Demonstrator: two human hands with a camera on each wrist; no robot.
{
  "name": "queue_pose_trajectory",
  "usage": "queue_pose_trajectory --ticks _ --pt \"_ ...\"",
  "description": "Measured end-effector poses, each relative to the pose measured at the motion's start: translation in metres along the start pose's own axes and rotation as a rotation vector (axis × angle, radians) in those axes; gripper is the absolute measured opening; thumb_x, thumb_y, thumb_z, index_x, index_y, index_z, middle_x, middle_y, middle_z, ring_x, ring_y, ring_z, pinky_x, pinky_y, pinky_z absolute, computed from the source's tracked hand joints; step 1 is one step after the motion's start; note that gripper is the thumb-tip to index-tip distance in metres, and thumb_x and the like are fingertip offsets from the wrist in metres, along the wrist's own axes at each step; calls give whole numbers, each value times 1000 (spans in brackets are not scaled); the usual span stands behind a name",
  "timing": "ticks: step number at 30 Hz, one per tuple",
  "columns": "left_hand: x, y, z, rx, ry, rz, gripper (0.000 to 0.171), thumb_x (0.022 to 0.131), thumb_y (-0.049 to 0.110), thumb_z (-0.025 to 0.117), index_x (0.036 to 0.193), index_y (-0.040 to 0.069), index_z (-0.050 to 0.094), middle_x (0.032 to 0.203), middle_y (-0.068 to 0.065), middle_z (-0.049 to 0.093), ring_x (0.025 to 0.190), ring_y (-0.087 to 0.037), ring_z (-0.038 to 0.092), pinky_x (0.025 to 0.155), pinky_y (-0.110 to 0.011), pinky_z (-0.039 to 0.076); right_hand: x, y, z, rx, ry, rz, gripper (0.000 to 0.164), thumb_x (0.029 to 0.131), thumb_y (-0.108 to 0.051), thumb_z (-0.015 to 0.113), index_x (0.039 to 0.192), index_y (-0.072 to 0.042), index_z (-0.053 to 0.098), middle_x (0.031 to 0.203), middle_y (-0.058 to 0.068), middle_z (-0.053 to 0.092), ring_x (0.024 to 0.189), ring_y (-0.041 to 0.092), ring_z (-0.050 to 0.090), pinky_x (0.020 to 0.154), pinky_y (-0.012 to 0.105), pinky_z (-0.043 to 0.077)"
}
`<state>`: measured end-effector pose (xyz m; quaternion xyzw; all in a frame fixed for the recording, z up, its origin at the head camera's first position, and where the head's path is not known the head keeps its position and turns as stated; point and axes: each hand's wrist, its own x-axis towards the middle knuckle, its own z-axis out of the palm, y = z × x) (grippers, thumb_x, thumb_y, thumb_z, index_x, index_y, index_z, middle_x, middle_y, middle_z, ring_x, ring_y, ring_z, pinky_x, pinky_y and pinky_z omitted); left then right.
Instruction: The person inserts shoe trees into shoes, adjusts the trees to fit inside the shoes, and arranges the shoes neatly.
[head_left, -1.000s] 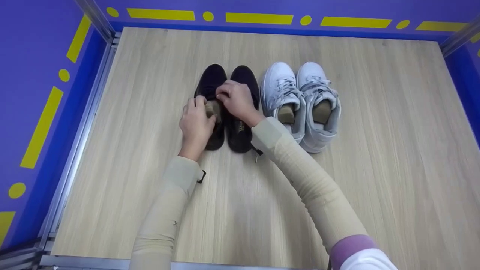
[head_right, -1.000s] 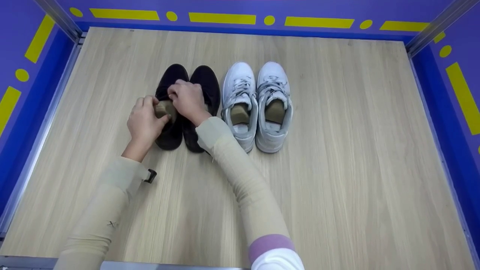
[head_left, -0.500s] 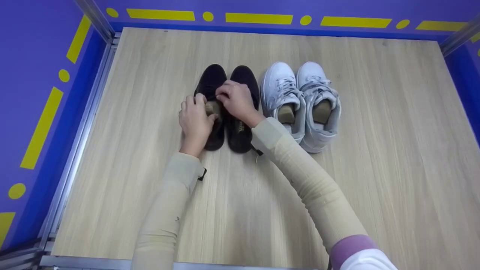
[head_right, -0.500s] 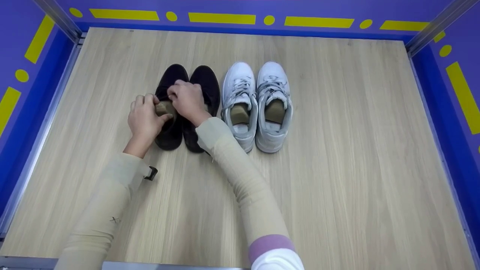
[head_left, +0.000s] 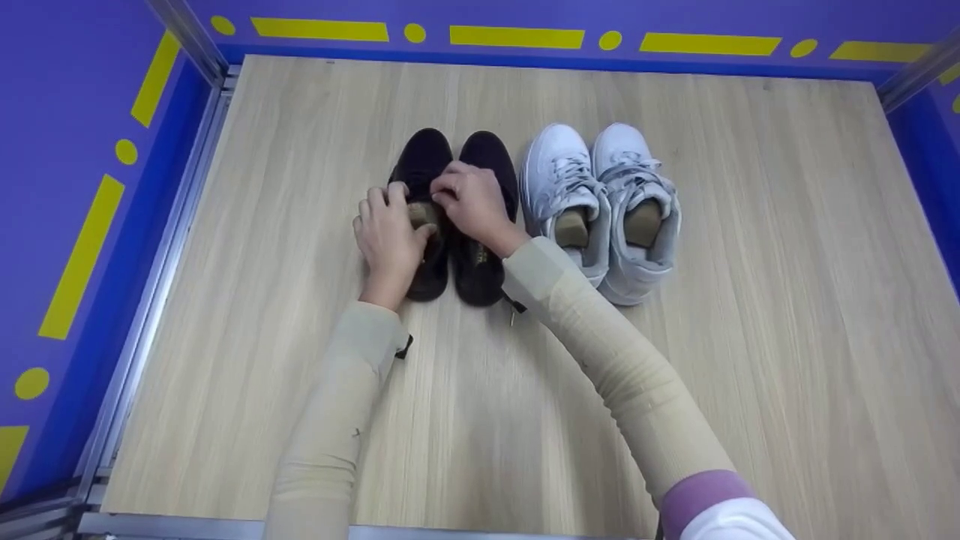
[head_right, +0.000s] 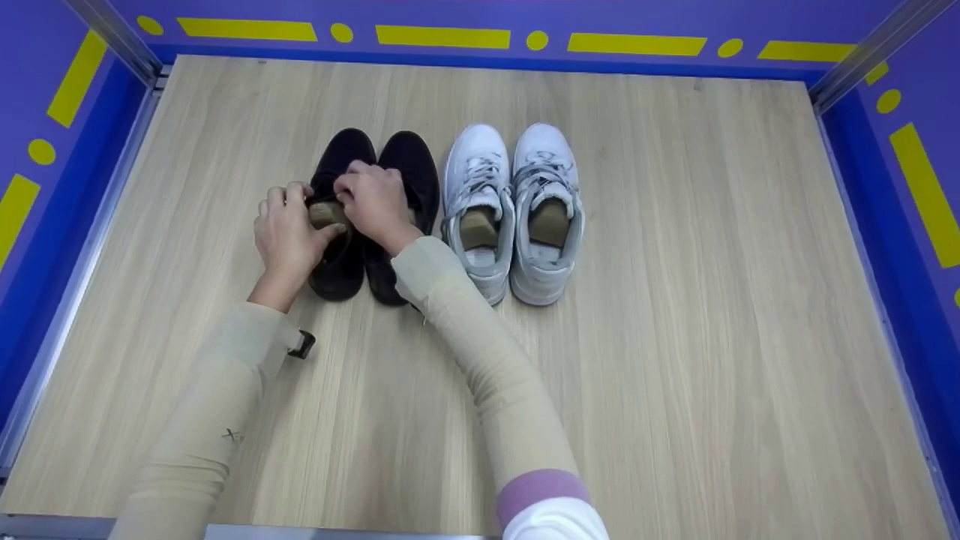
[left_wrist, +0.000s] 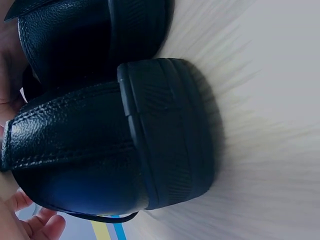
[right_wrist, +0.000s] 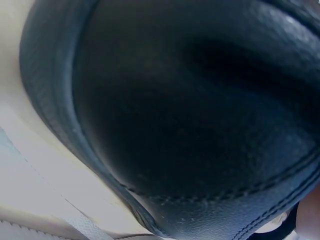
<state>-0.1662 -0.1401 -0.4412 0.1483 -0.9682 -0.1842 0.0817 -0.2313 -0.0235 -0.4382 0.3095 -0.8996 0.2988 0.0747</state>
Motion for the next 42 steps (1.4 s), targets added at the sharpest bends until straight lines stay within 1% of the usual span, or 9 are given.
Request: queue_pose_trajectory --ticks 8,15,23,32,39,42 --pt "2 -1 0 -4 -1 14 48 69 33 72 107 16 48 111 -7 47 102 -28 44 84 -40 34 -1 0 1 -6 4 2 9 79 -15 61 80 -12 70 85 0 64 84 17 59 81 34 41" --pt "4 -2 -1 13 -20 10 53 68 38 72 109 17 46 108 -6 48 103 -27 44 83 -38 34 -3 1 2 -28 50 -44 8 76 -14 63 77 -12 71 76 3 64 75 20 59 72 32 45" --pt "7 -6 -1 18 -22 20 54 66 42 72 108 18 49 107 -6 50 100 -28 45 84 -38 33 -3 0 2 -42 41 -26 8 76 -15 63 78 -13 71 75 2 63 76 21 58 74 35 42" --pt "10 -9 2 19 7 38 55 65 44 71 108 19 49 104 -6 52 97 -28 47 83 -38 33 -3 -1 2 -61 19 -3 9 77 -17 63 79 -14 71 76 2 62 78 21 57 74 36 41" --pt "9 -14 7 30 61 71 57 64 48 68 108 18 49 102 -7 53 96 -28 47 83 -38 33 -4 -1 2 -65 15 0 9 77 -18 62 79 -14 71 76 2 62 78 21 57 74 36 40" --pt "8 -15 9 35 72 84 59 64 50 67 108 17 49 101 -8 54 95 -29 48 83 -38 34 -5 -1 3 -60 20 10 9 78 -18 63 80 -14 71 77 1 62 79 20 57 75 36 40"
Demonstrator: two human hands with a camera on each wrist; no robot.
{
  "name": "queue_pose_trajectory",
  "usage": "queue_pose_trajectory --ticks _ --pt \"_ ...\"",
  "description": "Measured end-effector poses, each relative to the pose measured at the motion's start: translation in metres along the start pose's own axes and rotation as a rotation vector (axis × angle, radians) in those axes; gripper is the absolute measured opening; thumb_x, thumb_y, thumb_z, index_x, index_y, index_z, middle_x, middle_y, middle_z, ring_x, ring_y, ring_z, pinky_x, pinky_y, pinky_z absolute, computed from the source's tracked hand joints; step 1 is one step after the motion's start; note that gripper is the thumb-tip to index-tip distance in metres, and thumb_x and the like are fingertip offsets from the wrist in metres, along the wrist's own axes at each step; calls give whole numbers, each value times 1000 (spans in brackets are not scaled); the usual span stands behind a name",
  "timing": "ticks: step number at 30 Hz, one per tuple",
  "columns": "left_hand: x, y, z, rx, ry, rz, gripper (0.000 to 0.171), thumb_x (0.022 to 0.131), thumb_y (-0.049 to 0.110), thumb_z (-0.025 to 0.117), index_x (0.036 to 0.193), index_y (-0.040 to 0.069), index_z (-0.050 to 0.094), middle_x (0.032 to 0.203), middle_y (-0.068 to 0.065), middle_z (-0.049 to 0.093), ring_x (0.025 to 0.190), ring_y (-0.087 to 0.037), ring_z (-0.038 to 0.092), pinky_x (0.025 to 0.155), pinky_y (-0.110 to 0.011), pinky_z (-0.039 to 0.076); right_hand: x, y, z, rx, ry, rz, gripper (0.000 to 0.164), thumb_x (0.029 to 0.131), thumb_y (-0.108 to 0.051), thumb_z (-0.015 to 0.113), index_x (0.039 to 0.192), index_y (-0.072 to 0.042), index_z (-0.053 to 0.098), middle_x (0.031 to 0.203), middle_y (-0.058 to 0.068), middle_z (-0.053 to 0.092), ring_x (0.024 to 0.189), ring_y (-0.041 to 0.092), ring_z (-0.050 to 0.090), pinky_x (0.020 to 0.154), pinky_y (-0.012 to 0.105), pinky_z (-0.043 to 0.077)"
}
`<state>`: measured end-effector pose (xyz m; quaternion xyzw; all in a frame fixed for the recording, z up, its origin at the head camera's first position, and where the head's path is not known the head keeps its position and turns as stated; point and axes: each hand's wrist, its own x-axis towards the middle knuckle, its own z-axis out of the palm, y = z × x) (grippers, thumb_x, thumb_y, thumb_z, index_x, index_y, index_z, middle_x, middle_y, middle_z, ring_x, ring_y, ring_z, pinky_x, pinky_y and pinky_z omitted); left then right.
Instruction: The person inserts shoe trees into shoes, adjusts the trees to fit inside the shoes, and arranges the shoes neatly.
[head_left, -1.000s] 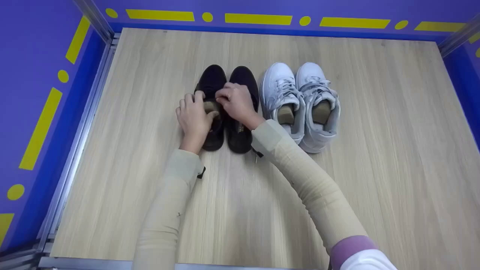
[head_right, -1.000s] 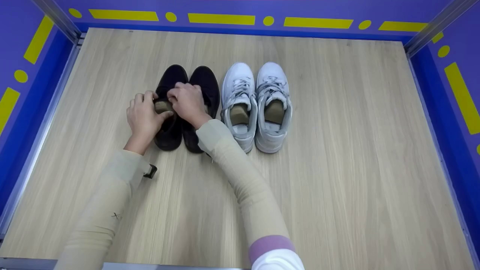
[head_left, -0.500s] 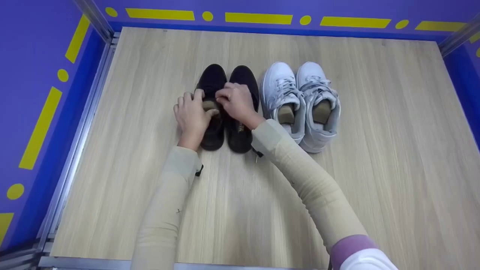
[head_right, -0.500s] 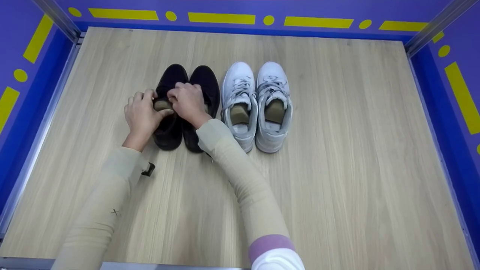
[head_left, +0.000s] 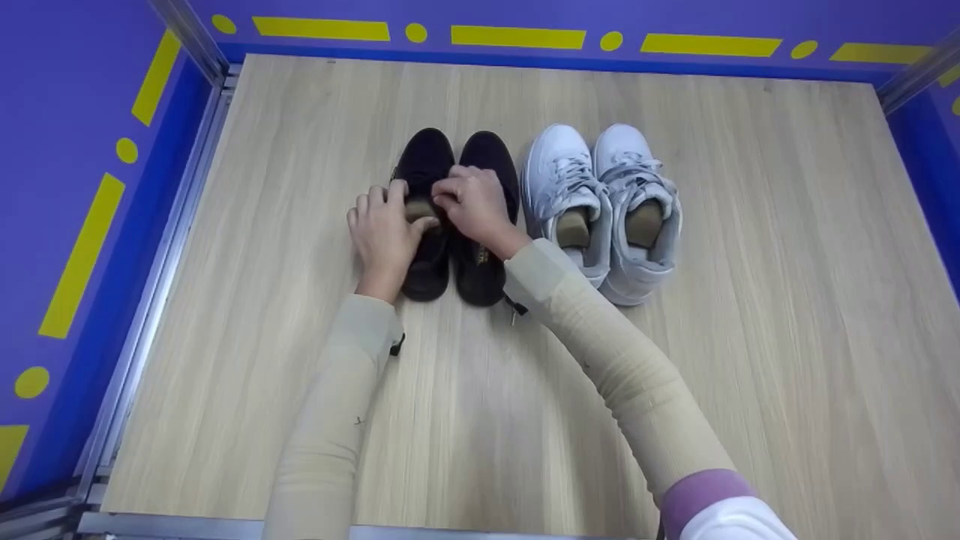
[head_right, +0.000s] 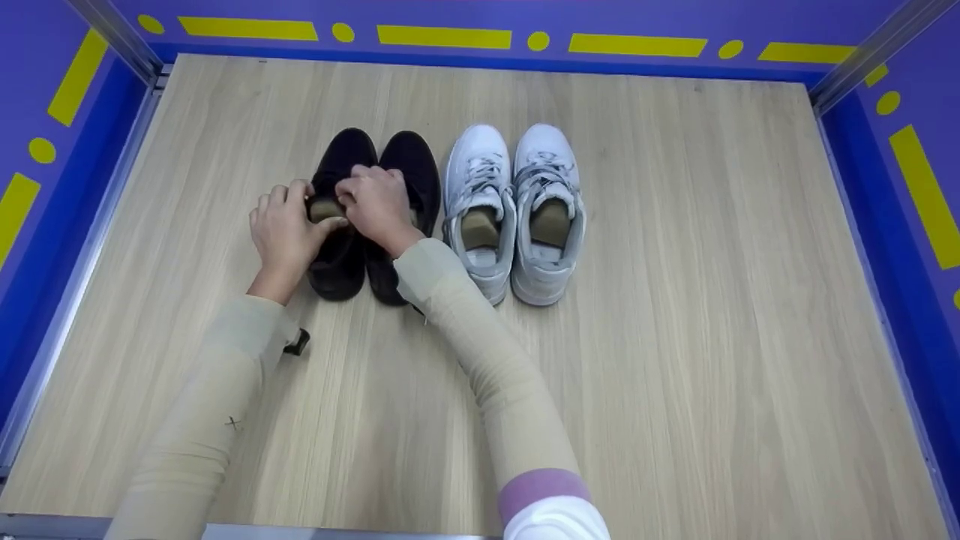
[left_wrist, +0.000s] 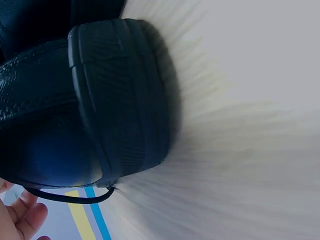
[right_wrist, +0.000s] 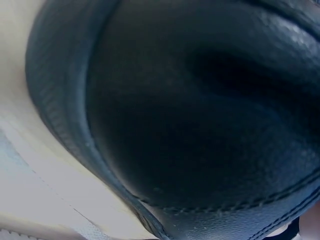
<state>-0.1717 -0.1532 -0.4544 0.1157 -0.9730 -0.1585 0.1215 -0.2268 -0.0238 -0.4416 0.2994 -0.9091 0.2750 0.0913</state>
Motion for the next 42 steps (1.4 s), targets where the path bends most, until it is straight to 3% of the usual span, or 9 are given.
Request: queue_pose_trajectory --ticks 3,13,25,33,38,42 --pt "-1 -1 1 -20 -2 -3 58 64 50 68 107 15 48 101 -8 53 95 -29 49 83 -38 34 -1 0 1 8 2 5 9 78 -17 63 80 -14 70 78 1 62 80 20 57 77 35 39" --pt "-1 -6 1 -227 -59 -23 50 70 37 70 106 12 46 104 -8 50 98 -28 47 84 -39 36 -3 0 1 -6 14 1 10 78 -18 61 82 -13 68 83 1 63 83 20 57 79 35 38" --pt "3 -22 -7 -483 -55 21 34 77 33 64 100 9 58 103 -9 53 98 -24 48 87 -34 37 -3 2 -10 89 -77 -17 14 79 -15 59 89 -10 67 93 1 67 90 20 58 84 36 39" --pt "6 -34 -8 -528 33 23 25 83 30 57 92 7 62 105 -8 56 99 -22 49 87 -32 37 -2 -4 -33 84 -223 7 21 83 -17 54 100 -10 65 103 2 66 98 20 58 88 35 41" --pt "10 -40 -12 -498 125 30 19 82 24 57 86 6 63 103 -8 58 100 -25 49 88 -35 37 -3 -6 -58 84 -251 1 22 84 -17 54 101 -8 65 103 5 65 101 21 56 91 35 39" --pt "16 -45 -17 -449 228 81 17 82 19 56 85 4 62 100 -10 60 96 -28 50 86 -37 37 -7 -1 -83 101 -257 -34 21 85 -16 53 98 -5 65 100 8 64 96 21 57 87 32 42"
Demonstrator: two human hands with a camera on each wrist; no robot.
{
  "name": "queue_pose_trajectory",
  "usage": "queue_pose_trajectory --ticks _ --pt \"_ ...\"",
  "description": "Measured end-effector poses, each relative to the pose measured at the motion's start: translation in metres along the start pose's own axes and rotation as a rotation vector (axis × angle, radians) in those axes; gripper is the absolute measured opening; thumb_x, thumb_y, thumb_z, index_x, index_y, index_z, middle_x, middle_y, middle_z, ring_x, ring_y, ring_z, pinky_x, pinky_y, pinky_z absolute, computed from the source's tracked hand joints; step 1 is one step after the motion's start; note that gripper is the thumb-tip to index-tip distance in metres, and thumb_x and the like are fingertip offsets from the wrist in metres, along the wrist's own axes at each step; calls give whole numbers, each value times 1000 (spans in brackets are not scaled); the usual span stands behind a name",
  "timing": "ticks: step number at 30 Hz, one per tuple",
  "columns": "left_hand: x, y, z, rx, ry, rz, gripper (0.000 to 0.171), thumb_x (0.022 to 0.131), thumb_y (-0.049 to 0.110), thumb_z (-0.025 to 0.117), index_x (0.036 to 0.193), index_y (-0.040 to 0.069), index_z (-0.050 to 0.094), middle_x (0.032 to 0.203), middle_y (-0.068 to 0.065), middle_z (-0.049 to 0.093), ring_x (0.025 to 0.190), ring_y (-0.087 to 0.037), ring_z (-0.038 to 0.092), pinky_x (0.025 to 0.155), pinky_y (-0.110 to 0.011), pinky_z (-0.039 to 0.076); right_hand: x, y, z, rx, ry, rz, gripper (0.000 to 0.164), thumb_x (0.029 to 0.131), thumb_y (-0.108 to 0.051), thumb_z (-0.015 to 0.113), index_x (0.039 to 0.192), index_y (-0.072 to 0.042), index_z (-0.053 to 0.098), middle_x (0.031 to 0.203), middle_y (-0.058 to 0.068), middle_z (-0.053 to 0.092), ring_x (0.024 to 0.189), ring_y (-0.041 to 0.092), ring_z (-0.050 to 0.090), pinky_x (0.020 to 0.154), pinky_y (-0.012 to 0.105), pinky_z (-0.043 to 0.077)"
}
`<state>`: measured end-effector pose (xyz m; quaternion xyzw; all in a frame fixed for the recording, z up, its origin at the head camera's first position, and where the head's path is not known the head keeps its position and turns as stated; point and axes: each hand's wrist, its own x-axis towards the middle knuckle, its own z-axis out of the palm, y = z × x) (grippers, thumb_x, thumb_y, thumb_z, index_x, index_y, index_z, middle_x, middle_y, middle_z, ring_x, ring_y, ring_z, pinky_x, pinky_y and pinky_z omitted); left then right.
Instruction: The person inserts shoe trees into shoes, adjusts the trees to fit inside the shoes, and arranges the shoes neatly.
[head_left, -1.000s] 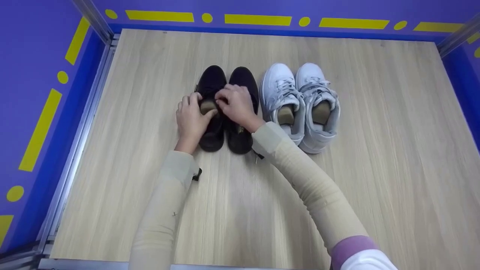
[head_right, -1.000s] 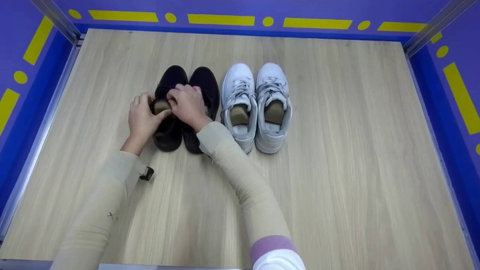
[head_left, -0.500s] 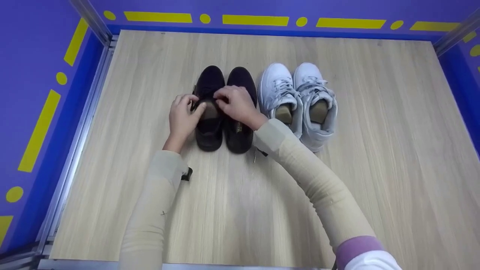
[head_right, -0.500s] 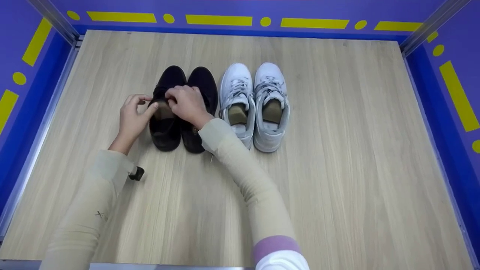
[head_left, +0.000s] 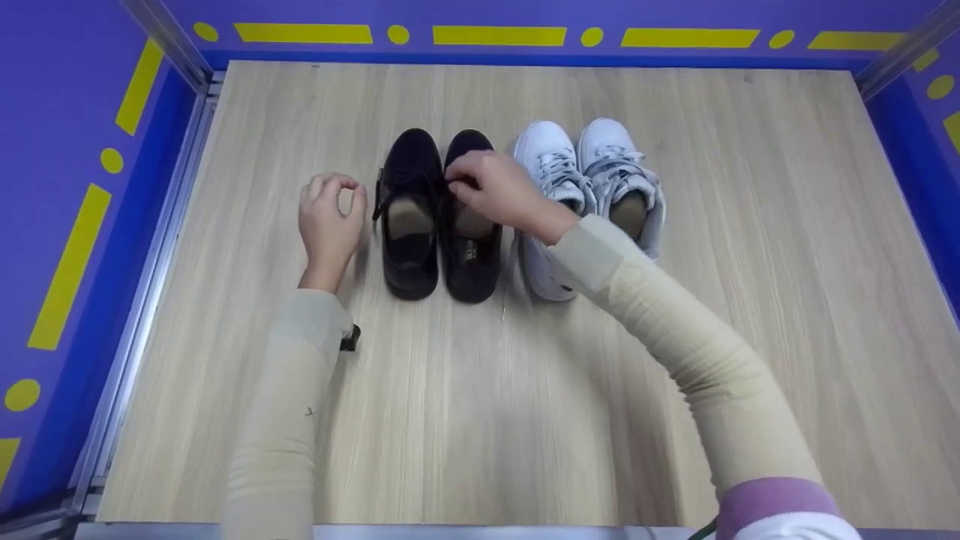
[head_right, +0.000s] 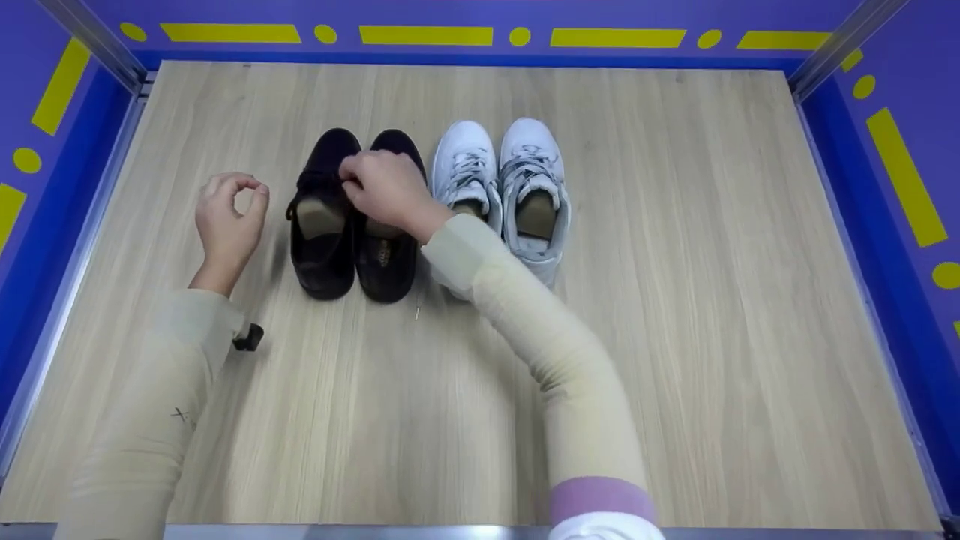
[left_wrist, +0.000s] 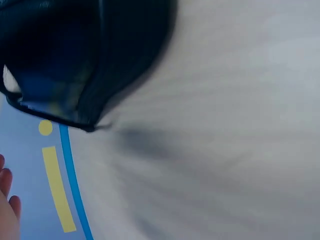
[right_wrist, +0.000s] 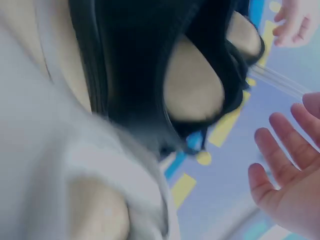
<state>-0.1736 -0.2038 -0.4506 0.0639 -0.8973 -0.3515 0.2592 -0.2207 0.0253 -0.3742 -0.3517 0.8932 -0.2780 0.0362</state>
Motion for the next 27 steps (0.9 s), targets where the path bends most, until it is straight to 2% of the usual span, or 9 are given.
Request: queue_pose_trajectory --ticks 5,8,14,20,23,27 --pt "7 -2 -5 58 120 107 15 81 14 55 83 1 62 96 -12 61 92 -30 52 85 -38 38 -17 8 -31 -16 -27 30 24 87 -20 52 99 -4 64 101 9 64 94 21 58 85 33 43" --pt "9 -4 -7 94 156 138 15 81 13 54 85 1 62 96 -12 61 92 -30 52 85 -39 38 -26 18 -48 -4 -18 65 26 87 -23 51 101 -4 64 103 10 64 95 23 58 86 35 44" --pt "11 -6 -10 165 172 159 16 82 12 52 93 3 59 102 -11 59 96 -29 50 87 -39 37 -44 48 -72 75 109 149 26 89 -19 48 102 -1 63 102 12 64 91 23 57 82 36 44" --pt "14 -7 -11 226 130 173 17 84 12 50 95 3 59 106 -11 58 99 -30 49 88 -41 37 -60 72 -82 100 270 206 27 89 -20 48 101 -2 64 96 11 65 88 18 55 76 31 41" --pt "13 -9 -10 248 80 166 18 84 13 49 96 3 59 108 -11 57 101 -30 49 87 -42 36 -68 83 -83 83 317 231 28 89 -22 48 103 -4 63 99 11 64 90 18 55 79 32 41" --pt "12 -12 -7 258 -9 119 19 84 13 50 97 3 59 110 -11 56 105 -30 47 90 -43 33 -78 99 -82 44 403 259 29 89 -21 48 108 -2 61 105 12 63 95 22 56 79 37 42"
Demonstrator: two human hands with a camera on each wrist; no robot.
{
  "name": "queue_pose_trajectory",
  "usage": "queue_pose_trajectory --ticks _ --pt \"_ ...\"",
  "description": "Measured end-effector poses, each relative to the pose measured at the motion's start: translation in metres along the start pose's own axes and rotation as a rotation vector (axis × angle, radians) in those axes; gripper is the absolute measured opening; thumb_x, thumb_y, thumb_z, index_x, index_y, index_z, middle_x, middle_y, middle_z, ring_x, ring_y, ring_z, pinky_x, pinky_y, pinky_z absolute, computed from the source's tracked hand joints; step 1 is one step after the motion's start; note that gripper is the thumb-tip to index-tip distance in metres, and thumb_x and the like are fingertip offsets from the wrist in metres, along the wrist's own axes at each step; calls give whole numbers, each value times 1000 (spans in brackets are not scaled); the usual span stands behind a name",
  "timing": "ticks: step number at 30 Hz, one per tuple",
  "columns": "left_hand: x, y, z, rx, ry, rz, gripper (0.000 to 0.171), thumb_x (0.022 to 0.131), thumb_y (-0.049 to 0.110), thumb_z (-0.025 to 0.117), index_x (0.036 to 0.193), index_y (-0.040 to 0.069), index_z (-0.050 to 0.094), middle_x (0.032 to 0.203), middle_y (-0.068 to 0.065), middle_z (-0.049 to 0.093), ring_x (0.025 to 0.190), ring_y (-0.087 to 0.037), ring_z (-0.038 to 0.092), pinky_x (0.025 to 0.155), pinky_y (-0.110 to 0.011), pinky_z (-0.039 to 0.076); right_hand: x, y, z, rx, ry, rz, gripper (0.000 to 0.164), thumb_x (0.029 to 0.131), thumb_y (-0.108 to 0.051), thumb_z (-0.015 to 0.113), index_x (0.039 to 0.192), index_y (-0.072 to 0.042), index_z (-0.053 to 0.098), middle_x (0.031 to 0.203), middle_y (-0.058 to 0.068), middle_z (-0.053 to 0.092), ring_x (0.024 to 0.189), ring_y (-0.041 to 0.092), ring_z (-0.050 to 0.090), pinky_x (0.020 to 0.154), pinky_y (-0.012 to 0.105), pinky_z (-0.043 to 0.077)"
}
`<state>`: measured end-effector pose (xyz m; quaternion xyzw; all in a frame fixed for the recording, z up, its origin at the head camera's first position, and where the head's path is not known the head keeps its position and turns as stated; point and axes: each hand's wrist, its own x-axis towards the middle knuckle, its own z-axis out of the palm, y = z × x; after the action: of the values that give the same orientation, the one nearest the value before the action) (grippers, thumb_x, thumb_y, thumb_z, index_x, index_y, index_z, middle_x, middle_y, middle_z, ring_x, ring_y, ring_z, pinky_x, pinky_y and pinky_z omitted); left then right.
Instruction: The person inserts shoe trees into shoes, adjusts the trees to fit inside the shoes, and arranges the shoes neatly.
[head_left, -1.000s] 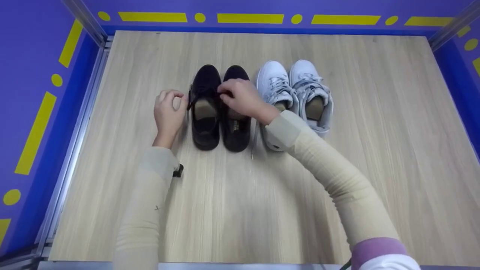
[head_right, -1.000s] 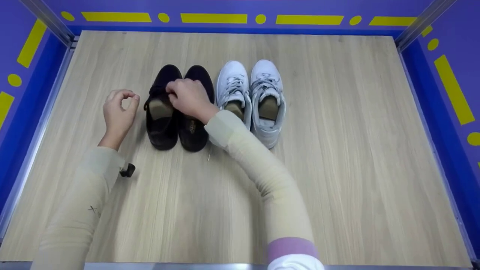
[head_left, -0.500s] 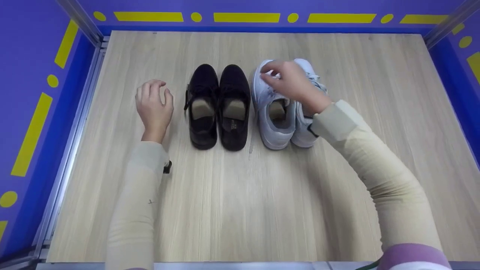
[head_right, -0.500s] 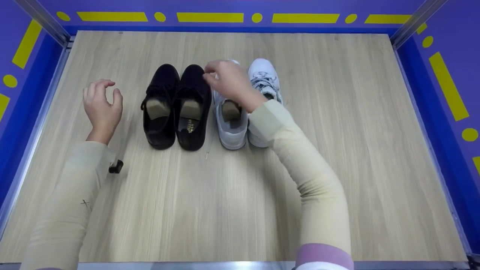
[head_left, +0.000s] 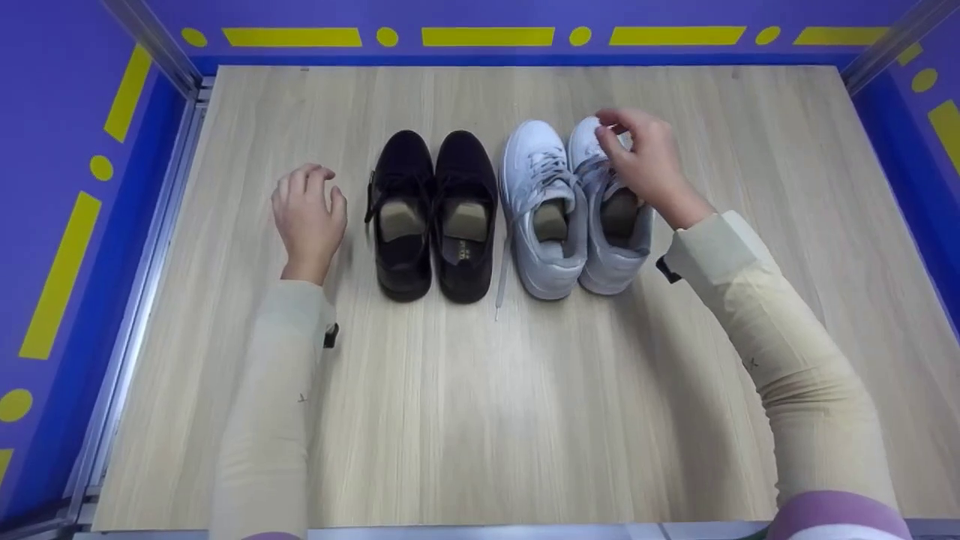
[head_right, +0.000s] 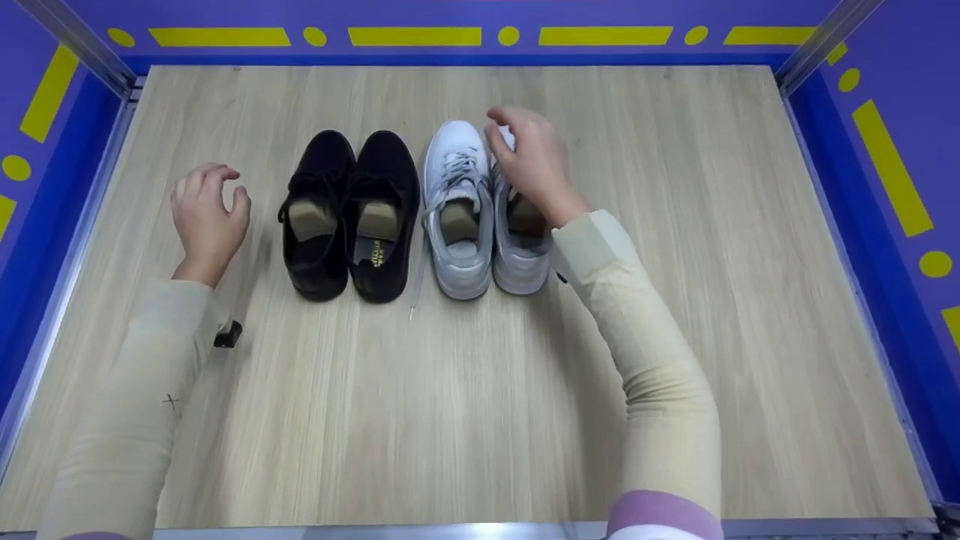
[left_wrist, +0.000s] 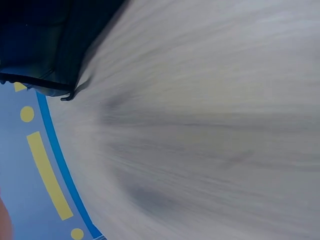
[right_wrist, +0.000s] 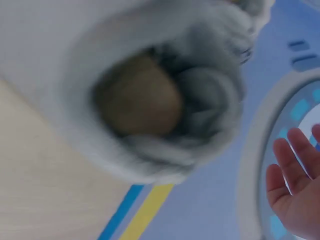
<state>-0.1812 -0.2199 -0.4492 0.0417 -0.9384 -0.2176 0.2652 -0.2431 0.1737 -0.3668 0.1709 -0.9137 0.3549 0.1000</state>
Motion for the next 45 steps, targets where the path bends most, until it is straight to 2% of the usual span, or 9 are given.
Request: queue_pose_trajectory --ticks 4,7,12,16,20,24,27,41,45 --pt "0 0 3 -16 -108 -73 23 84 17 51 101 4 59 116 -10 55 111 -30 45 95 -44 30 -4 17 -3 -21 88 52 30 88 -20 49 111 -2 59 109 13 61 98 25 56 78 39 42" --pt "-1 1 6 -70 -211 -115 31 87 24 49 109 4 56 123 -11 51 116 -31 43 97 -45 28 -8 29 -6 -19 91 148 35 88 -24 49 117 -6 55 118 11 57 106 25 52 84 40 40" --pt "-4 8 11 -254 -437 -160 49 90 38 43 129 8 42 135 -11 41 122 -29 40 101 -42 29 -18 48 -3 19 -15 293 49 88 -34 47 131 -12 41 135 9 42 123 26 38 99 42 31" --pt "-7 13 15 -347 -539 -172 58 89 44 42 135 10 34 138 -11 37 123 -28 39 101 -42 30 -26 60 3 77 -111 333 59 88 -40 46 137 -11 32 142 10 31 131 24 26 107 41 22" --pt "-7 17 17 -348 -580 -153 56 90 41 41 137 11 31 138 -13 37 125 -30 36 103 -41 28 -31 65 8 139 -167 358 60 88 -43 43 137 -10 31 143 11 29 132 27 23 107 40 22" --pt "-7 17 18 -322 -617 -155 52 93 37 37 138 13 29 139 -12 36 126 -31 35 103 -42 27 -33 67 14 165 -196 370 57 89 -44 40 134 -8 37 138 14 37 128 29 32 104 40 27" --pt "-6 17 18 -304 -624 -149 51 94 35 36 139 13 28 139 -13 35 126 -33 35 103 -43 27 -35 67 16 154 -202 363 55 90 -44 38 132 -8 40 134 15 42 125 27 37 104 40 27" --pt "-6 20 19 -290 -623 -153 49 95 33 34 140 15 26 141 -12 33 127 -31 33 105 -42 25 -40 63 16 91 -213 341 55 91 -43 37 129 -4 43 135 18 40 127 31 35 105 43 26" --pt "-6 21 20 -285 -627 -145 50 95 34 33 140 15 25 141 -12 33 127 -32 34 104 -42 25 -40 63 16 80 -194 332 52 91 -40 37 126 -3 46 131 18 45 123 31 39 102 43 28"
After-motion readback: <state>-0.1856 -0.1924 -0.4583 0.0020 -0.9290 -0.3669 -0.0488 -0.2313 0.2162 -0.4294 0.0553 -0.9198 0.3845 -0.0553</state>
